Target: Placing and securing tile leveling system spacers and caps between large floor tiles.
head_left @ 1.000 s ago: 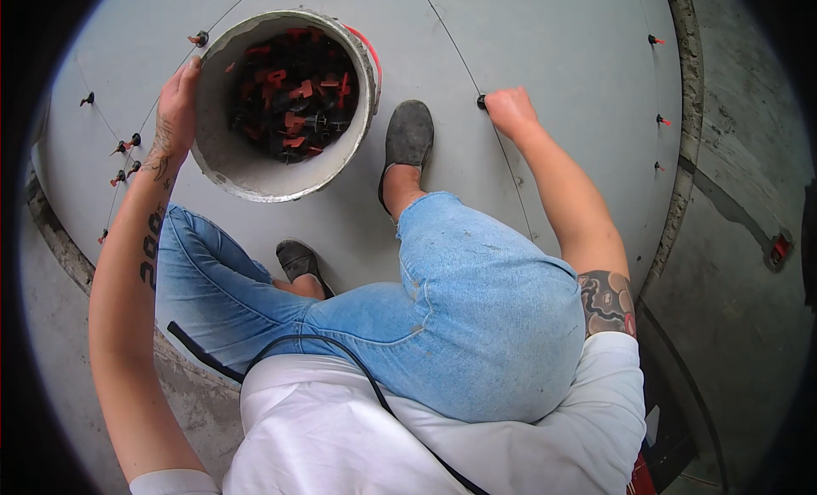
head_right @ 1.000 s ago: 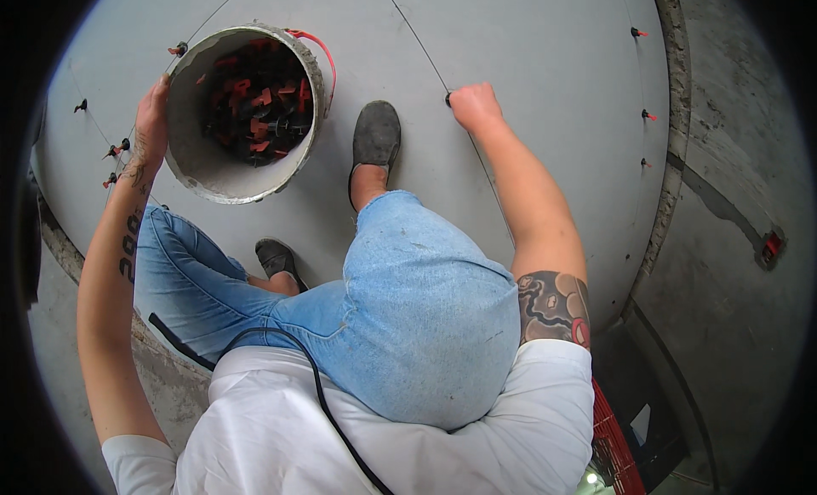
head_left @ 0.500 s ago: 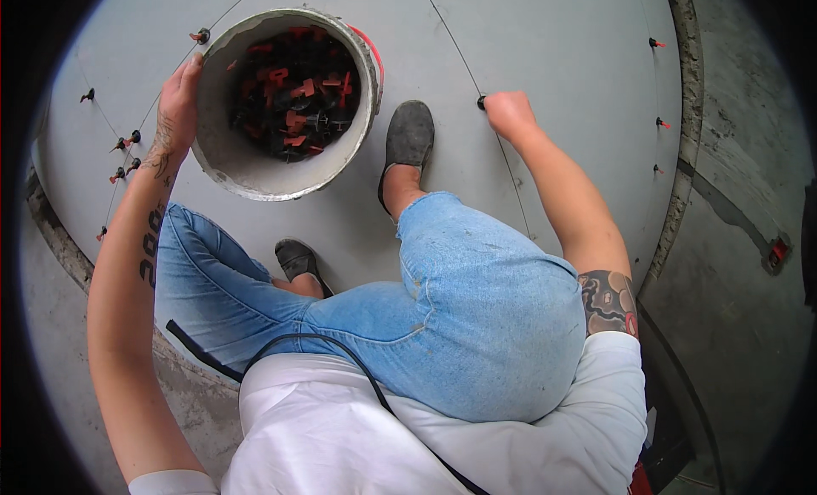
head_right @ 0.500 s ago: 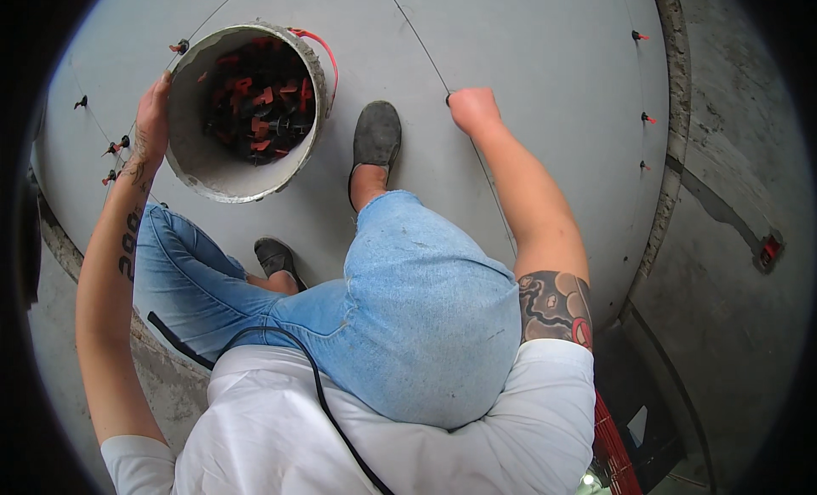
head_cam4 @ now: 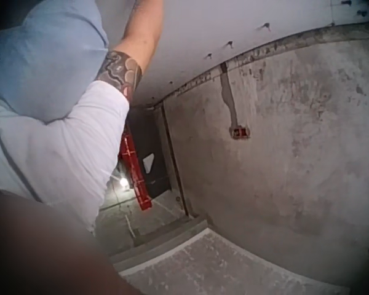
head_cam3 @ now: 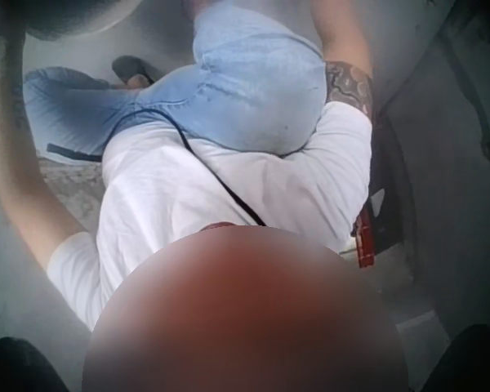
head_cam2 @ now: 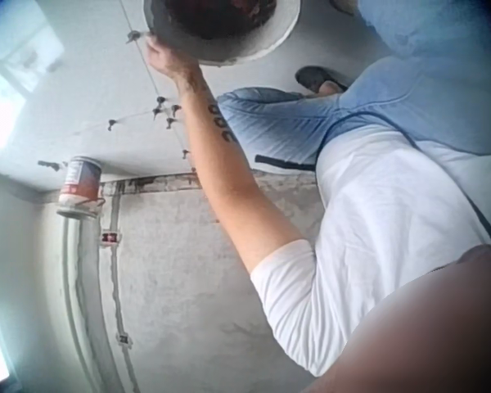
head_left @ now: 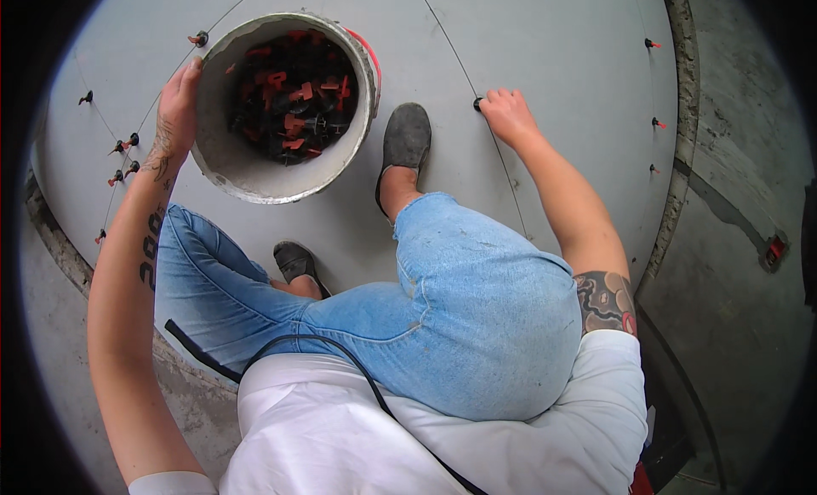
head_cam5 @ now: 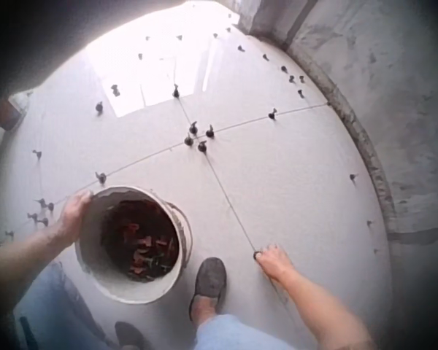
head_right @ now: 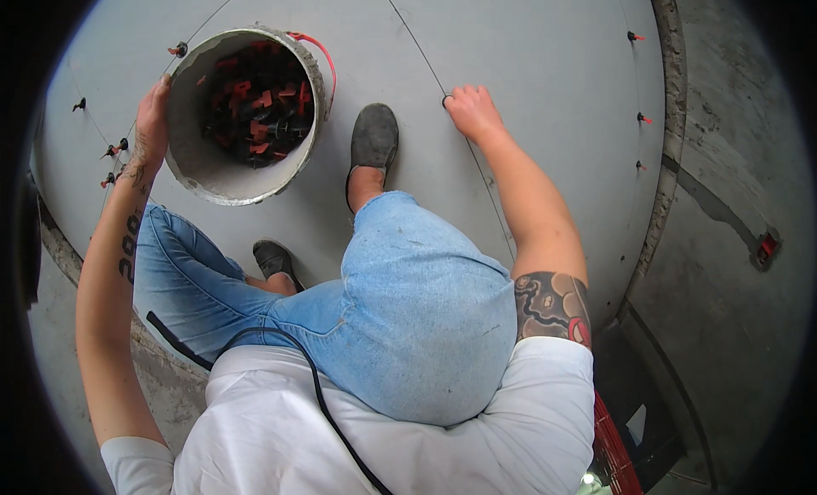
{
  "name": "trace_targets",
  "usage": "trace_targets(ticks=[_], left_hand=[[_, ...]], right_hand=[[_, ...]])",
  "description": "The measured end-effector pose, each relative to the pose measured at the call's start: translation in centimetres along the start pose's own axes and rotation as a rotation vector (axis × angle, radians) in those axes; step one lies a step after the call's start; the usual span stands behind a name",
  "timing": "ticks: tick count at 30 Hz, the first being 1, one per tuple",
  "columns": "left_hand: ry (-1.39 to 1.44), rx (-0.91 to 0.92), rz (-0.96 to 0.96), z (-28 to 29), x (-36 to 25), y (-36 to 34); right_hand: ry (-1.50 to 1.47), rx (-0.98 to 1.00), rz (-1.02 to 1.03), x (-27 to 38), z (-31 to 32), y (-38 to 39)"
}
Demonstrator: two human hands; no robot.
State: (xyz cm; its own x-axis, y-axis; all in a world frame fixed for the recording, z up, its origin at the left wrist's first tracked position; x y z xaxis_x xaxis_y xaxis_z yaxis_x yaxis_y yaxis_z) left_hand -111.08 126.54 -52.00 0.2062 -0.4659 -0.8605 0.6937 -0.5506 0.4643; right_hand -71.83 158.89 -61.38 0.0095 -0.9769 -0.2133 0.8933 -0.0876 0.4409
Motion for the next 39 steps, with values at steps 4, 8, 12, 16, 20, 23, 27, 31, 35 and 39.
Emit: trace_targets(ticks=[4,8,12,16,20,23,27,31,35,39], left_hand=[[0.007,0.039,0.024,0.0,-0.2,0.0],[0.012,0.01,0.008,-0.7,-0.8,0.3],[0.015,0.0,0.002,-0.2,-0.5,0.1],[-0.004,-0.003,-0.017,-0.4,-0.2,0.3],[-0.009,0.021,0.015,-0.4,-0.3,-0.1],[0.019,0.026,0.007,-0.4,-0.2,0.0],[0.004,0.006,0.009,-0.1,0.0,0.0],[-0.018,0.003,-0.017,-0.4,-0.7,0.1],[-0.009,0.032,0.002,-0.3,-0.2,-0.3],[-0.014,0.01,0.002,0.0,-0.3,0.1]], right_hand=[[-0.381,0.055,-0.564,-2.7,-1.5,0.9],[-0.942,0.432,-1.051,-3.0,-7.5,3.6],[-1.335,0.513,-1.337,-1.6,-8.8,5.0],[-1.628,0.544,-1.312,0.2,-10.0,3.9],[-1.605,0.476,-1.399,0.7,-10.7,3.5],[-1.327,0.525,-1.306,-0.4,-9.9,3.0],[-1.489,0.494,-1.339,0.0,-10.3,3.3],[-1.914,0.5,-1.483,1.9,-11.0,3.7],[-2.202,0.335,-1.592,3.2,-11.1,2.5],[-2.318,0.181,-1.767,4.2,-10.3,3.9]])
Point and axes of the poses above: each hand's wrist, its own y-axis away from the middle knuckle, its own z-axis out of the back of the hand, x = y × z, the point moved 8 cm from there along -y, towards the middle knuckle, and after that the axes turned 14 degrees about y, right-handed, at the moved point
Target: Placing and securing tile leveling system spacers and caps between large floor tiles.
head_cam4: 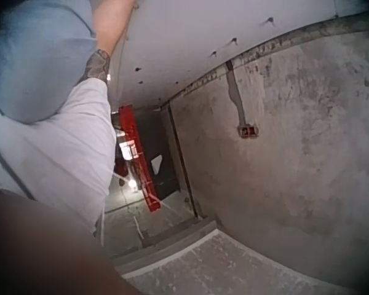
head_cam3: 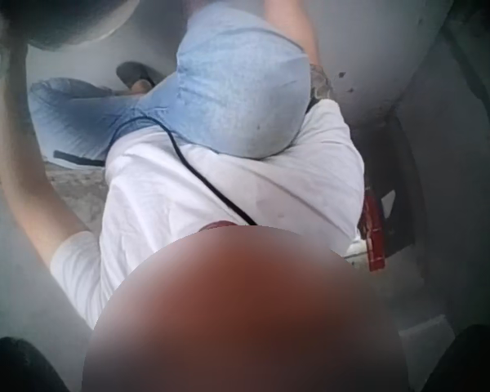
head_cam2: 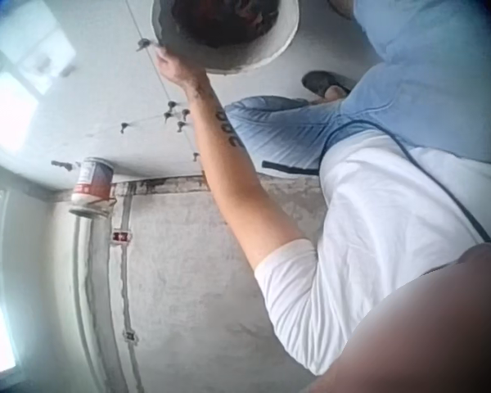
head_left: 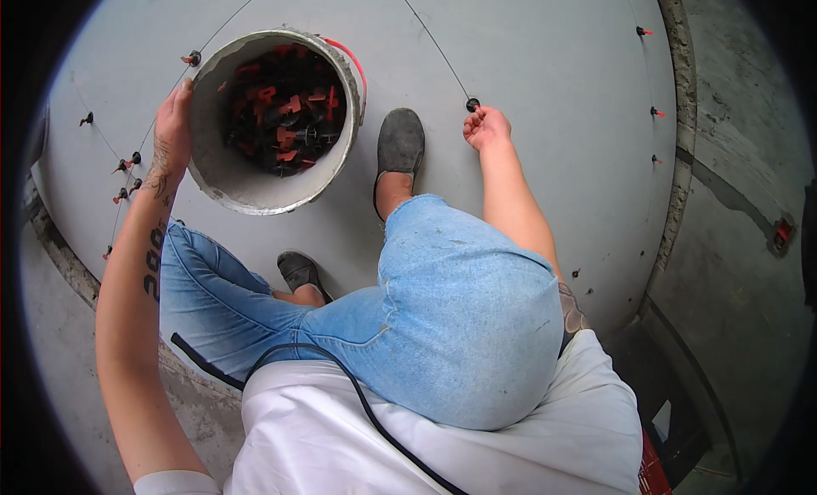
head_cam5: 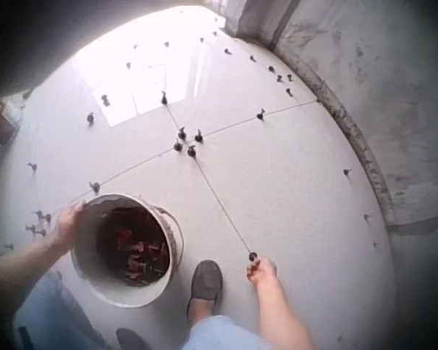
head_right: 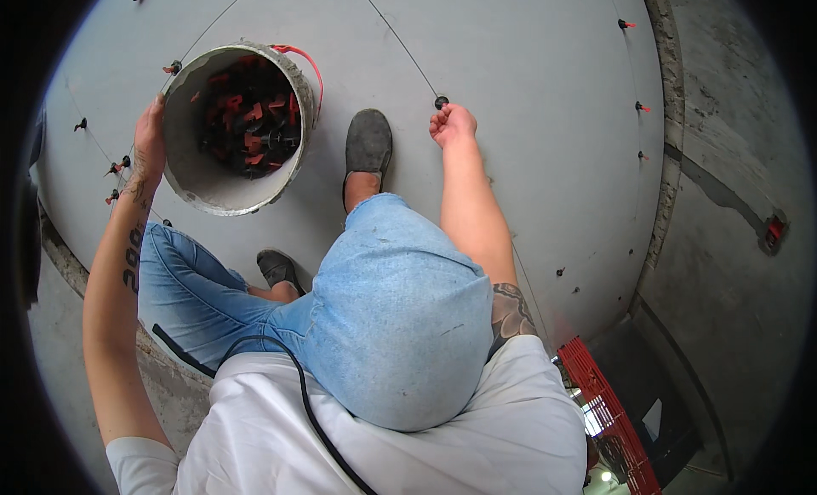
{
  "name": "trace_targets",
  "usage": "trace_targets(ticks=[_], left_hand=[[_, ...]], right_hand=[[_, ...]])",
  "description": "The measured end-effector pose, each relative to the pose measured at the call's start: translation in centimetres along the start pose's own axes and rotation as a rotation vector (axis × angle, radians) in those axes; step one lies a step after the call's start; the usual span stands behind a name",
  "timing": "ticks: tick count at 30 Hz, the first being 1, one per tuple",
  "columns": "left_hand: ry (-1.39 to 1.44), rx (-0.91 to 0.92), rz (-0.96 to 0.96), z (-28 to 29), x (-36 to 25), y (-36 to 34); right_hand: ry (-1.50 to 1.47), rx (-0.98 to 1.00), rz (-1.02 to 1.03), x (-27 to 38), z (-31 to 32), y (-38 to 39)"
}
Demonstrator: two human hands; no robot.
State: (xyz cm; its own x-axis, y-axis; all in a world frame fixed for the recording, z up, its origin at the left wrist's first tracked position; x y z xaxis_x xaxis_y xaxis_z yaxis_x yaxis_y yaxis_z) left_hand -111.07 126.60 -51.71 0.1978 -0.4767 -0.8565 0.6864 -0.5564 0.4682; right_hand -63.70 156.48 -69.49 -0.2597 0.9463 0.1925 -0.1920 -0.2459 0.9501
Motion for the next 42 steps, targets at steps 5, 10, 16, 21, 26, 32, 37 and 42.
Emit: trace_targets(ticks=[5,10,16,21,26,32,37,42], left_hand=[[0.026,-0.007,-0.011,-0.5,0.3,-0.6],[0.037,-0.018,0.058,0.2,0.1,0.0],[-0.017,0.006,-0.016,-0.5,0.3,-0.5],[0.043,-0.006,0.001,-0.5,-0.7,0.3],[0.008,0.011,-0.043,-0.7,-0.7,0.0],[-0.04,-0.005,-0.042,0.0,-0.1,-0.3],[0.105,0.002,0.045,-0.4,0.0,0.2],[0.032,0.052,-0.065,-0.6,-0.2,0.2]], right_hand=[[0.146,-0.062,0.095,2.3,-1.0,-0.3],[0.003,0.013,0.027,0.7,-1.0,-1.3],[0.062,-0.023,0.087,2.0,-0.5,-1.7],[0.078,0.079,0.103,0.7,0.0,-0.9],[0.12,-0.05,0.052,1.8,-0.3,-0.7],[0.046,-0.066,0.039,0.9,-0.5,-0.4],[0.06,0.059,0.087,1.0,0.2,-0.5],[0.064,-0.175,0.027,1.2,-0.4,-0.7]])
Point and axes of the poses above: each hand's wrist, its own y-axis away from the middle knuckle, its own z-axis out of the back of the hand, x = y × z, the point moved 8 cm from there along -y, towards the middle knuckle, and after that the axes turned 14 degrees about y, right-handed, at the moved point
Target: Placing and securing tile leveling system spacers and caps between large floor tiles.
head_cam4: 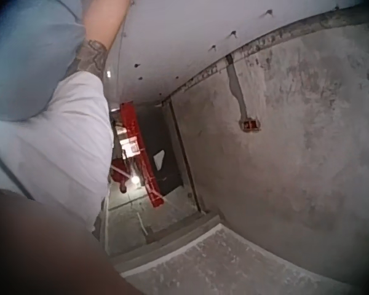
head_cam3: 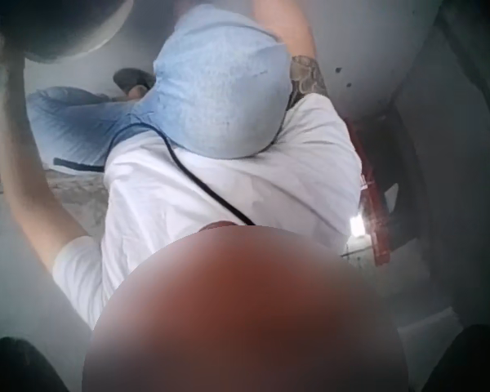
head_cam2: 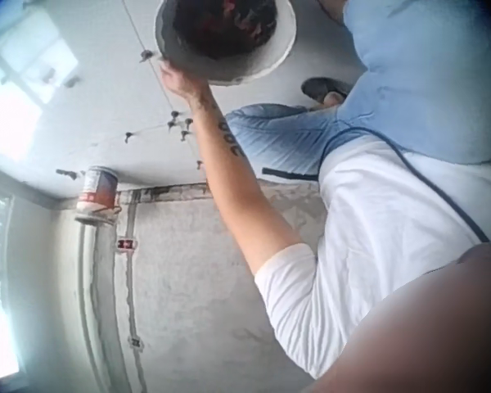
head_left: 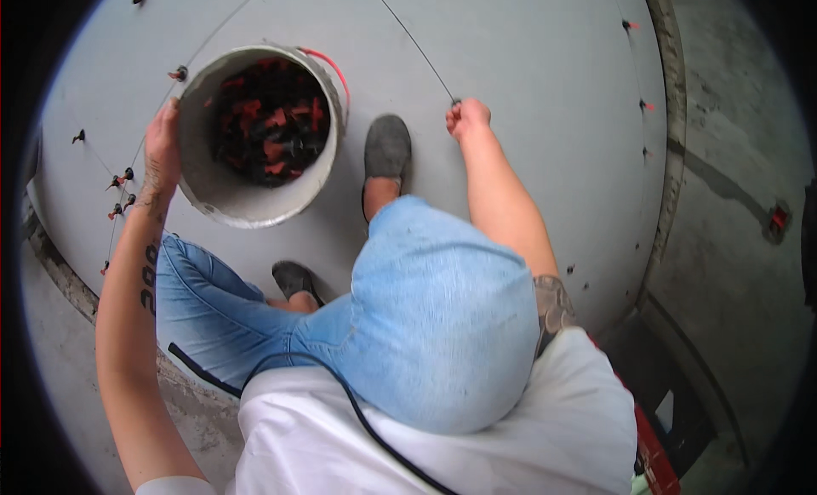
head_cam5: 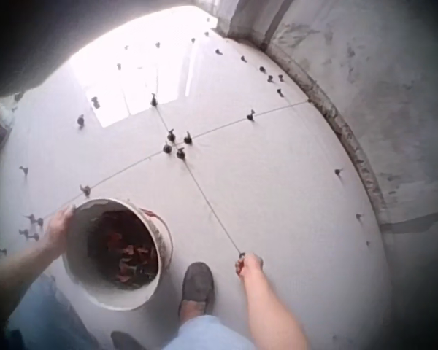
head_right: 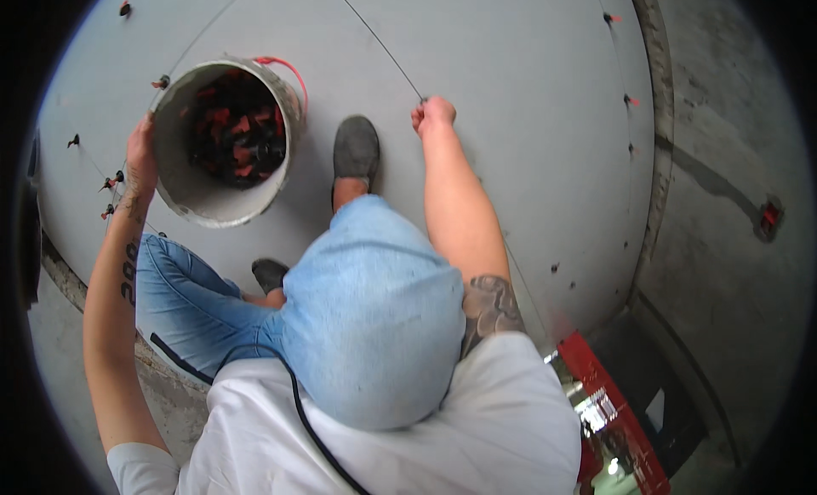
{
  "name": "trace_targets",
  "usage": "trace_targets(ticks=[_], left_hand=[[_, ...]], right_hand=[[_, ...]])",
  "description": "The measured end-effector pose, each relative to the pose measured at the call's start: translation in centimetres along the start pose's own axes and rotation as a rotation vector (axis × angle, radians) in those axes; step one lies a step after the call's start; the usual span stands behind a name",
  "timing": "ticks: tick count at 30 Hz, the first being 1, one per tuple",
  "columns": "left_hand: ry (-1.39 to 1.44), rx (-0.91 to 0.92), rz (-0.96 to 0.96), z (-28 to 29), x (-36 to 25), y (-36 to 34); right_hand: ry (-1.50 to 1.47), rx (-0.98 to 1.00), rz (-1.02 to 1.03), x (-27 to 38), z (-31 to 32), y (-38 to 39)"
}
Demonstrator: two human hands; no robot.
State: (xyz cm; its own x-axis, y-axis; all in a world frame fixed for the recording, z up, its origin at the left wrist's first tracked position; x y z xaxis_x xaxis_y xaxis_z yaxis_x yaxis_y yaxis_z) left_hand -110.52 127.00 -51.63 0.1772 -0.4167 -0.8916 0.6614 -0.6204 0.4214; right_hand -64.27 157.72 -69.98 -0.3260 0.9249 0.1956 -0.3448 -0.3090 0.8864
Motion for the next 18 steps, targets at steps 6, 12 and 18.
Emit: trace_targets(ticks=[6,12,18], left_hand=[[-0.09,-0.099,-0.089,0.4,-0.8,-1.5],[-0.247,-0.081,-0.264,-0.4,-0.9,-0.1],[0.023,-0.028,0.009,1.1,-0.5,0.5]], right_hand=[[-0.024,0.071,0.087,0.7,-0.6,-1.0],[-0.105,0.36,0.134,1.5,-1.3,-2.7],[-0.092,0.258,0.045,-1.5,-0.3,-1.9]])
Point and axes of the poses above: each hand's wrist, its own y-axis away from the middle knuckle, its own z-axis out of the back of the hand, x = y × z, the point moved 8 cm from there along -y, towards the middle knuckle, and after that the axes turned 14 degrees about y, right-handed, at the moved point
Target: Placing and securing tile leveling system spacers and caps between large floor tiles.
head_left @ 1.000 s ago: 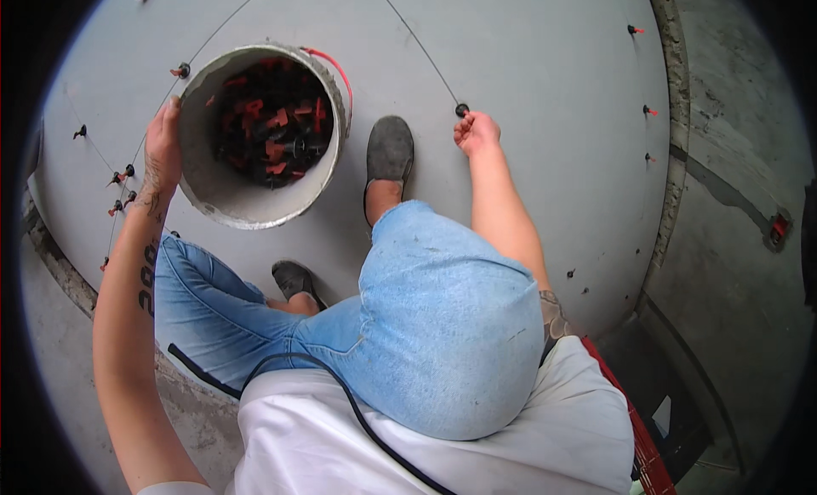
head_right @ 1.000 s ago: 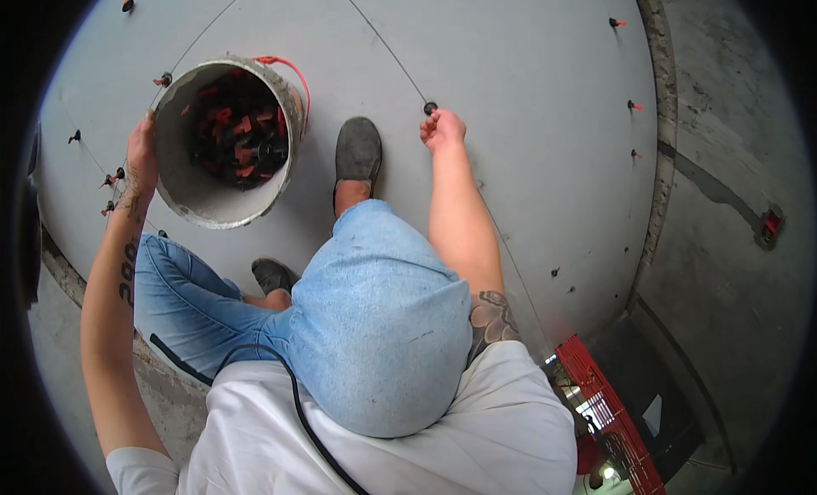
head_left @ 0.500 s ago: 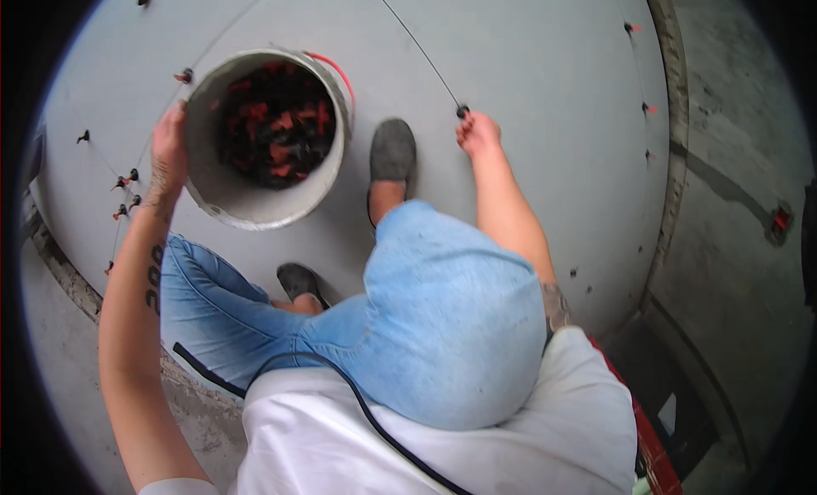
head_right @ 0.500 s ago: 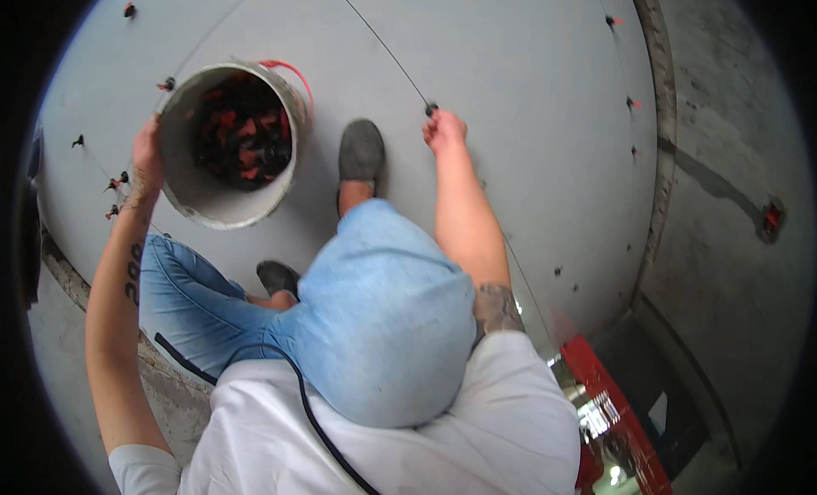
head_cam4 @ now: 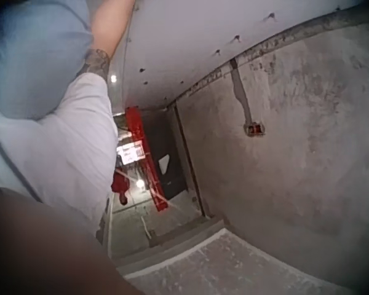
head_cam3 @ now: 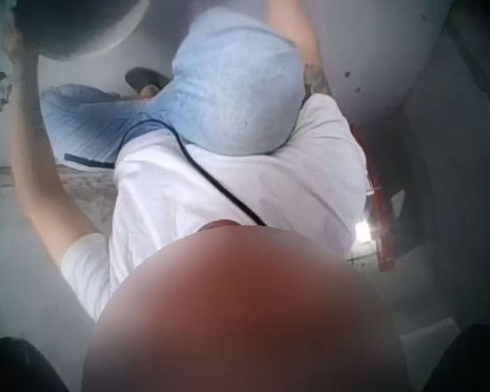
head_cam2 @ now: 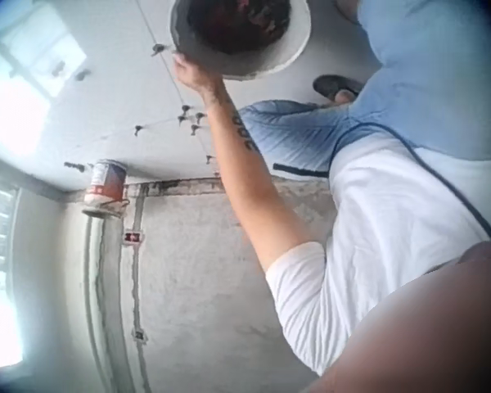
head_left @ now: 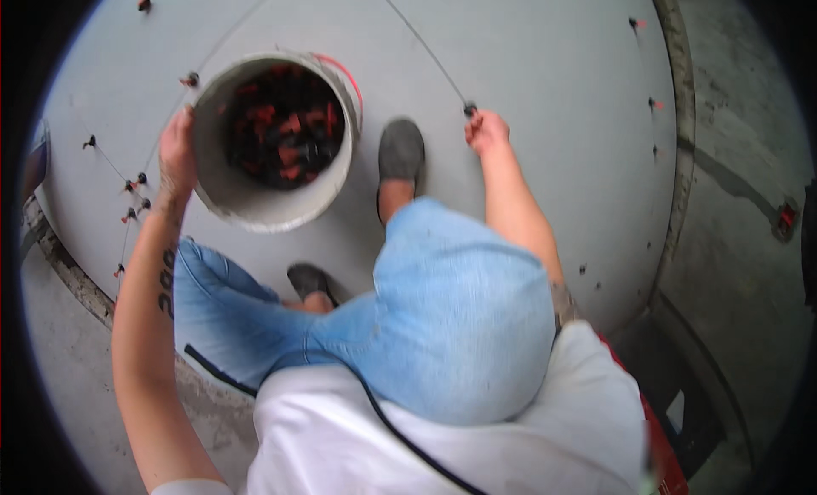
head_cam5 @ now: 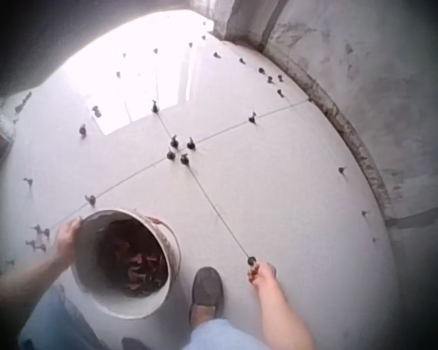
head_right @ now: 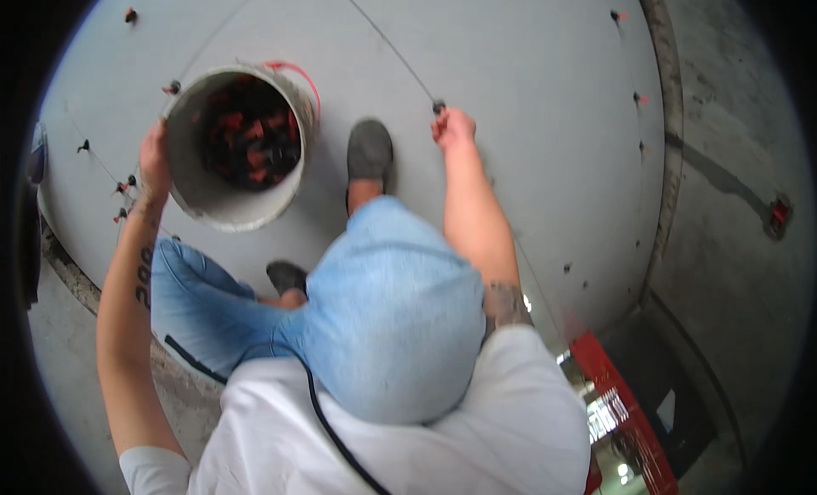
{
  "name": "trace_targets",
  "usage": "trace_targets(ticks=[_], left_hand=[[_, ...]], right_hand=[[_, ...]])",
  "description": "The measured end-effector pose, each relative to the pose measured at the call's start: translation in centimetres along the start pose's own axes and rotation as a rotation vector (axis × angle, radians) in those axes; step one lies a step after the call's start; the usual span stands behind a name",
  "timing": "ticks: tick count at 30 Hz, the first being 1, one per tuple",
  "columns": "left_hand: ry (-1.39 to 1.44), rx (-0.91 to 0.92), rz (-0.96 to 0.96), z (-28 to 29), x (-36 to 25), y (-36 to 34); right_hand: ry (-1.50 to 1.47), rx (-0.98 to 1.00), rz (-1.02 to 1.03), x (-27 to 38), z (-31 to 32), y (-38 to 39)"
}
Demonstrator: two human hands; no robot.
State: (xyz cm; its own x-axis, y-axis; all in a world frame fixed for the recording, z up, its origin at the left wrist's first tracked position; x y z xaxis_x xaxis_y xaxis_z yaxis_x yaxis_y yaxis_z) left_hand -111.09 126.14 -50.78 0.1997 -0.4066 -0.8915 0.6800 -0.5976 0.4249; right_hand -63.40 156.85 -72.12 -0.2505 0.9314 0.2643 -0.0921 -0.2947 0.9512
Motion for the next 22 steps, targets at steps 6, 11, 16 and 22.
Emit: trace_targets(ticks=[6,11,16,22], left_hand=[[-0.045,0.011,-0.012,0.0,1.4,0.8],[0.003,-0.021,-0.007,-1.6,-0.2,-0.5],[-0.063,-0.044,-0.058,-1.1,0.4,-0.8],[-0.106,-0.045,-0.05,-0.7,0.6,-0.6]], right_hand=[[0.093,0.006,0.037,-0.1,-0.2,0.5],[0.065,-0.054,0.004,1.9,0.3,0.6],[0.087,-0.169,-0.032,0.6,-0.6,1.0],[0.242,-0.104,0.055,0.9,0.6,-0.1]])
Point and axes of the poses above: each hand's wrist, its own y-axis away from the middle knuckle, its own z-axis out of the back of the hand, x = y × z, the point moved 8 cm from there along -y, towards the middle knuckle, and after that the axes turned 14 degrees about y, right-handed, at the moved point
